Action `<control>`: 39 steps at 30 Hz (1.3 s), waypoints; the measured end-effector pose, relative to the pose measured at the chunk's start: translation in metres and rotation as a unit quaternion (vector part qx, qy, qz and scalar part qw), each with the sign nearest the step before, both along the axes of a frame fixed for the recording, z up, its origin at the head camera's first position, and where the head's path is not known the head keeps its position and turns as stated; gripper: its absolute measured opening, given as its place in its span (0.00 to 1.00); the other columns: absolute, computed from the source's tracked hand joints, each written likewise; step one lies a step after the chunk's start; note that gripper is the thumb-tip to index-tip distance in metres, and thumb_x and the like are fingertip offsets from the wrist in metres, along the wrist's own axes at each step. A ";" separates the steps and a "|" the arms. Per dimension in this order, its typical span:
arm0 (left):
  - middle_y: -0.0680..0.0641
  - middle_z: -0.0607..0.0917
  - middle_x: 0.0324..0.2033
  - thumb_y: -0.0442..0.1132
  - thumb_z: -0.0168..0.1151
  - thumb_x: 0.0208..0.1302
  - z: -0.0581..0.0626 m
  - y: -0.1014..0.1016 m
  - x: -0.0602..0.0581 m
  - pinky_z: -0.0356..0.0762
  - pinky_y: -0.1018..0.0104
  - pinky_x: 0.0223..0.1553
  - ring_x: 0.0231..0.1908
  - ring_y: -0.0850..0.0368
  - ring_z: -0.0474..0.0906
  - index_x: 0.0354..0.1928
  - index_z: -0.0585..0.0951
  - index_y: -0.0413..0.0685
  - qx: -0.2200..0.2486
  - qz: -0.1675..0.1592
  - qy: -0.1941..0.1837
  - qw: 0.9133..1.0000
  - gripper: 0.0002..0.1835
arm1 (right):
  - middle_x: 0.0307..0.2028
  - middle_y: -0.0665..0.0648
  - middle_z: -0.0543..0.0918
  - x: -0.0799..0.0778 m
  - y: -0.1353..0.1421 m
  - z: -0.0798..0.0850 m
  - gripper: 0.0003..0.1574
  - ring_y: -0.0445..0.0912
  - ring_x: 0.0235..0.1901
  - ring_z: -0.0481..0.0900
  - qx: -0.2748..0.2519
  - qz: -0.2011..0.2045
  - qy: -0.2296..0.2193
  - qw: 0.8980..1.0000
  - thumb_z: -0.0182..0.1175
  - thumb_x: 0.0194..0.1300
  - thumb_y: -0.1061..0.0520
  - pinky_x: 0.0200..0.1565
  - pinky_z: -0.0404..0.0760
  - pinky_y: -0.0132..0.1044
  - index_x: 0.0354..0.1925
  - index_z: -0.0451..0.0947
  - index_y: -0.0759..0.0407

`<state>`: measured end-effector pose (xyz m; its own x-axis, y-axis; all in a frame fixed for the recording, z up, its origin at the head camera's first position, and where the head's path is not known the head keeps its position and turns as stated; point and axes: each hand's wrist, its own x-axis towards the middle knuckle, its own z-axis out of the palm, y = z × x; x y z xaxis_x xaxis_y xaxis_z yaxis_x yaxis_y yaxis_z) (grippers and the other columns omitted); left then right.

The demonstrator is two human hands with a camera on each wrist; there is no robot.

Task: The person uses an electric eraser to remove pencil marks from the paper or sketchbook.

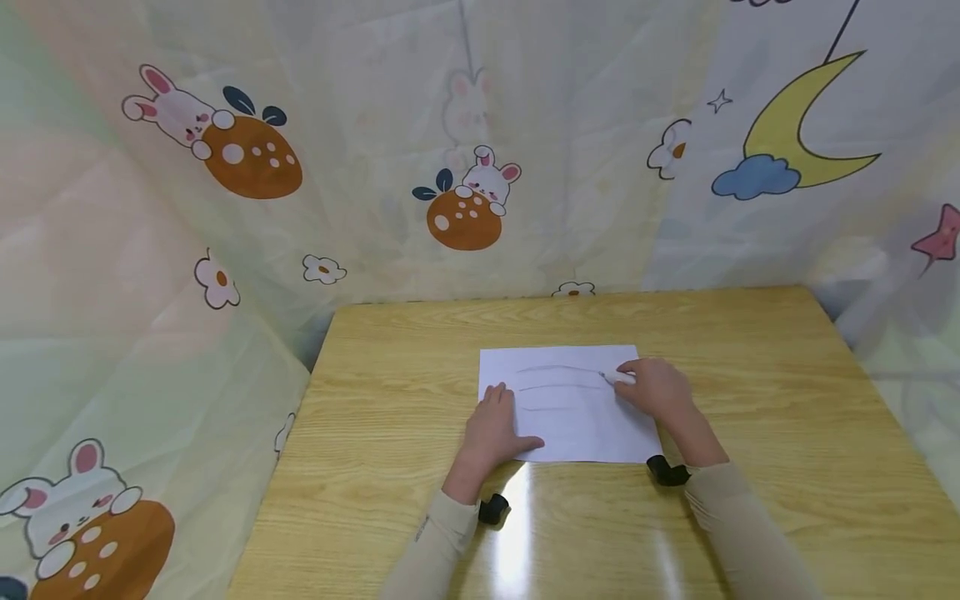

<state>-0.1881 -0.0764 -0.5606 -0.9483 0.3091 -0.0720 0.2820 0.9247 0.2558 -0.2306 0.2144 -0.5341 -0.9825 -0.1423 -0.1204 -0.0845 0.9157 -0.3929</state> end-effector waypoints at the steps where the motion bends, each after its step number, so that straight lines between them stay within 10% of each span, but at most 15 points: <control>1: 0.35 0.65 0.67 0.70 0.70 0.45 -0.001 -0.002 0.001 0.63 0.54 0.65 0.69 0.38 0.57 0.67 0.64 0.33 0.002 -0.002 -0.003 1.000 0.58 | 0.41 0.66 0.85 0.001 0.000 -0.001 0.24 0.49 0.25 0.76 -0.002 0.000 0.005 1.000 0.60 0.61 0.49 0.19 0.73 0.40 0.51 0.83 0.61; 39: 0.41 0.63 0.70 0.69 0.74 0.39 -0.004 -0.008 0.003 0.66 0.53 0.63 0.70 0.44 0.56 0.64 0.72 0.46 0.012 0.006 -0.025 1.000 0.52 | 0.48 0.67 0.83 0.006 -0.015 0.001 0.24 0.52 0.30 0.80 -0.008 -0.045 -0.030 0.998 0.61 0.63 0.49 0.22 0.77 0.43 0.52 0.82 0.61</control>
